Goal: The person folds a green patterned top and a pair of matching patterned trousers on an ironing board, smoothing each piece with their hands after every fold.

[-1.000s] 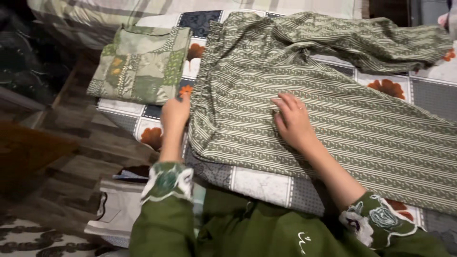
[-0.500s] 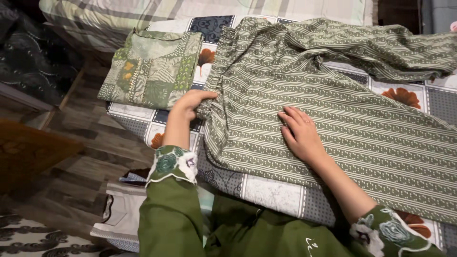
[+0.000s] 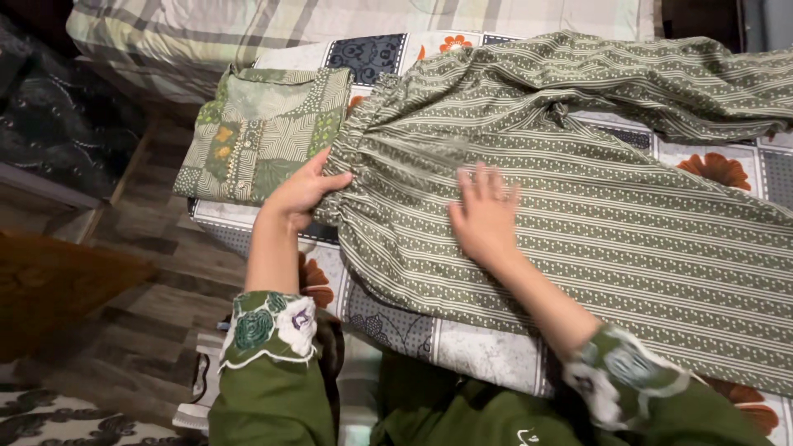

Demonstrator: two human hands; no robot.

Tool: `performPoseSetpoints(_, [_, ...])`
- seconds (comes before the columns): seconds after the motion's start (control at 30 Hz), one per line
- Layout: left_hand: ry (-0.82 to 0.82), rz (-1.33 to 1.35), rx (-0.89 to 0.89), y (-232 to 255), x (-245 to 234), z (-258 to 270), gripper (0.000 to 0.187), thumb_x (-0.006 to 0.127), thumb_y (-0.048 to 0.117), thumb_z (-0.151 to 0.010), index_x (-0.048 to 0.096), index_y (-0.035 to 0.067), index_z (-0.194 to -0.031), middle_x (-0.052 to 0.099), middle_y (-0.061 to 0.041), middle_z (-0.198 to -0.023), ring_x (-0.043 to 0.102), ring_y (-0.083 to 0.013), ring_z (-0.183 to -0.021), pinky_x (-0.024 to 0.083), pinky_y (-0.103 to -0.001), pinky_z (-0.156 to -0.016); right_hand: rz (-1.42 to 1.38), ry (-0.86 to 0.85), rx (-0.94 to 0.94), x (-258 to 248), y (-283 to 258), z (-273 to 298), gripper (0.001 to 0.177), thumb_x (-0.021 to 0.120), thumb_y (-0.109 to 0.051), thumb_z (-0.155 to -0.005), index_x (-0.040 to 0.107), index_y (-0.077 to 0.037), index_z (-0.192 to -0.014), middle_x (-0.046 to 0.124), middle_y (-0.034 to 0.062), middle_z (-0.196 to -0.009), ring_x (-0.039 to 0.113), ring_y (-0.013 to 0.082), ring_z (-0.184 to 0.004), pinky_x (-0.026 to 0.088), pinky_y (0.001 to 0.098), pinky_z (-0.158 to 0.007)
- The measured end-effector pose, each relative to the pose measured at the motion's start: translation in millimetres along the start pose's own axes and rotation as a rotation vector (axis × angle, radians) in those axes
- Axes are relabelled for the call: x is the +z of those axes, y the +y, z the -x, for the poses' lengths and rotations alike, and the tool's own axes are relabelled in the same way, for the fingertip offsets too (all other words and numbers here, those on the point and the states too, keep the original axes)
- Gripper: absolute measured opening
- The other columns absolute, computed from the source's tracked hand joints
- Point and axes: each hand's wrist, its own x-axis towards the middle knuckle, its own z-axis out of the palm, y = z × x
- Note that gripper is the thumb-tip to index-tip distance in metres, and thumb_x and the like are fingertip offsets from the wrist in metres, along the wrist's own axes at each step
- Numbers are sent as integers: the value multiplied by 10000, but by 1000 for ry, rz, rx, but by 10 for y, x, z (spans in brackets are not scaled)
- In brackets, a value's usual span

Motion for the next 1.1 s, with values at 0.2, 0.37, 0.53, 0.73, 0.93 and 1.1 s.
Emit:
performPoseSetpoints(0.2, [106,-303,-76,430,524,416,797,798,213,-831,424,158,-1533,632,-73,-1018,644,-209,-895,585,-361,-752,-26,84,-106,530,-911,-492,648,599,-475,-920,524,-149,-1475,429,278,-1523,247,495,-1476,177,716,-1108])
performPoseSetpoints(0.37, [223,-214,-200,283,576,817,845,841,403,-794,490,40,-1471,622,-179,-1335,593,-344,-1259,533,-508,-980,-103,-17,-155,441,-906,-493,695,595,-476,-926,442,-150,-1520,344,261,-1575,189,459,-1508,140,696,-1140])
performPoseSetpoints(0.53, [281,12,-296,-83,449,1051,697,857,297,-786,571,-23,-1336,628,-97,-1172,665,-305,-1053,605,-537,-817,-227,-24,-183,-26,-48,-119,608,658,-284,-883,517,-209,-1470,449,183,-1522,331,415,-1463,251,663,-1100])
performPoseSetpoints(0.73, [304,60,-192,-8,547,1129,545,818,227,-822,600,4,-1268,594,-54,-1062,666,-240,-960,634,-478,-765,2,5,-34,-44,-97,408,564,561,-357,-977,503,-195,-1514,423,216,-1534,310,454,-1452,220,657,-1121])
performPoseSetpoints(0.93, [452,-30,-88,-48,607,1054,602,844,233,-804,592,1,-1299,612,-86,-980,660,-219,-886,661,-430,-625,-63,-80,-284,177,-923,409,673,558,-511,-922,445,-248,-1530,330,199,-1598,225,433,-1491,146,634,-1160])
performPoseSetpoints(1.1, [815,-974,369,52,1064,1262,411,739,218,-830,646,112,-1216,601,-181,-1184,574,-447,-1119,456,-580,-991,-304,-215,-556,151,-793,311,589,548,-388,-965,436,-219,-1518,350,138,-1609,255,364,-1517,222,633,-1180])
